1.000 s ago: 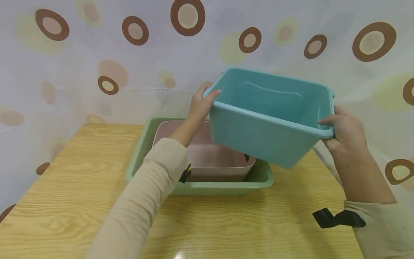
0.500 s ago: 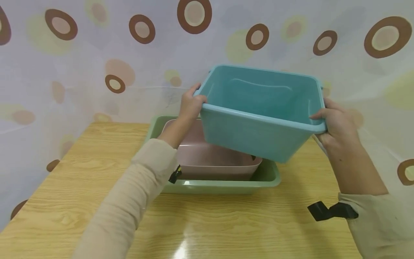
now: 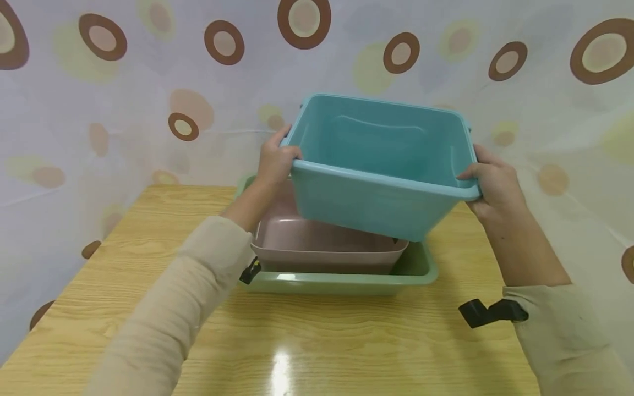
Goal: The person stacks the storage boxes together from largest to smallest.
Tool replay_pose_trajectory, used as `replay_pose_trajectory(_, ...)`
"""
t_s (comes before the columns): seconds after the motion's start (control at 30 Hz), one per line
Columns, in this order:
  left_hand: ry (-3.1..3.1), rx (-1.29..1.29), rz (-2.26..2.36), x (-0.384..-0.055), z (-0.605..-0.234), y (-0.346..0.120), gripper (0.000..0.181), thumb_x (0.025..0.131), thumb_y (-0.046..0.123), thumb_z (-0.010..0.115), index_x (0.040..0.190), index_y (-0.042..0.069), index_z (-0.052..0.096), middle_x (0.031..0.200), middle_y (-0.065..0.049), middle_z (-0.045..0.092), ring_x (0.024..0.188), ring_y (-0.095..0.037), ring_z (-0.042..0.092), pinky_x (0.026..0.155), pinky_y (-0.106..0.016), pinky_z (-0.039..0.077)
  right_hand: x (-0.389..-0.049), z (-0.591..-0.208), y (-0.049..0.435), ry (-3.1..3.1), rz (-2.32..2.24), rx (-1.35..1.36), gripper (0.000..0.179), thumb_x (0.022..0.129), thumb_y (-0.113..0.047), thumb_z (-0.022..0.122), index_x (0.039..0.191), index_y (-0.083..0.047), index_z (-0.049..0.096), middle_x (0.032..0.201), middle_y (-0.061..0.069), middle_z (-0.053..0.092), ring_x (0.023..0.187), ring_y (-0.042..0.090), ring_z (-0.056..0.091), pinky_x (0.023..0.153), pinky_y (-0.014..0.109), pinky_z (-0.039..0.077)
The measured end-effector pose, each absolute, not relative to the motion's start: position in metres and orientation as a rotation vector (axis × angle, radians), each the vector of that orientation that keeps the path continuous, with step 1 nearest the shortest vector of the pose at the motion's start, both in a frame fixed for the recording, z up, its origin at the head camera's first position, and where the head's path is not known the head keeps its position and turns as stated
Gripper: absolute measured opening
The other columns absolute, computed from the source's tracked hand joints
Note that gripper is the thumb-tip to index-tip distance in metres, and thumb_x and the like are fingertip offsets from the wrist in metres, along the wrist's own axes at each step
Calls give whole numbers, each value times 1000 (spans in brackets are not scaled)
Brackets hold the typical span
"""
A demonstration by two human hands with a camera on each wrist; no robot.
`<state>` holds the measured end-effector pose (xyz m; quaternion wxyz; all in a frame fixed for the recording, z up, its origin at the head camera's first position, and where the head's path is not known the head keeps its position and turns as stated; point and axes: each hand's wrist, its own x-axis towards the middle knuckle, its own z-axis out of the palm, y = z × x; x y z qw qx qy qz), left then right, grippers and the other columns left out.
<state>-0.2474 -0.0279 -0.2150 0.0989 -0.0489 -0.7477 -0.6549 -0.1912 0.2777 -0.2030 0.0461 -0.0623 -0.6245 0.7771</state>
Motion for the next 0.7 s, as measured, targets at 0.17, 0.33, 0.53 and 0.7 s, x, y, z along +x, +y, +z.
replay_pose_trajectory(0.17,-2150,-144,-1990,-244,-216,-41,78,64,-6,47,140,9,41,144,-11,42,120,-25,43,97,-34,41,-195,-202,265,-1928,2361,-175,78,81,19,32,148,-20,16,156,-10,8,143,17,9,116,33,15)
replay_pose_trajectory(0.33,-2058,-146,-2100,-242,-219,-48,80,63,-10,45,140,11,42,143,-9,42,117,-22,43,89,-31,41,-196,-203,256,-1980,2341,-177,79,83,17,32,148,-23,10,156,-11,2,143,18,3,116,33,13)
replay_pose_trajectory(0.53,-2028,-132,-2136,-238,-220,-53,83,63,-11,44,142,13,38,147,-5,37,120,-20,41,89,-29,42,-196,-205,249,-1985,2336,-159,79,84,16,33,148,-24,7,155,-12,0,144,18,-1,116,34,11)
replay_pose_trajectory(0.7,-2032,-132,-2134,-236,-221,-58,84,64,-12,44,143,12,36,149,-5,34,126,-21,38,91,-30,42,-198,-207,245,-1949,2362,-108,80,82,18,30,148,-21,7,156,-10,0,143,17,0,116,32,12)
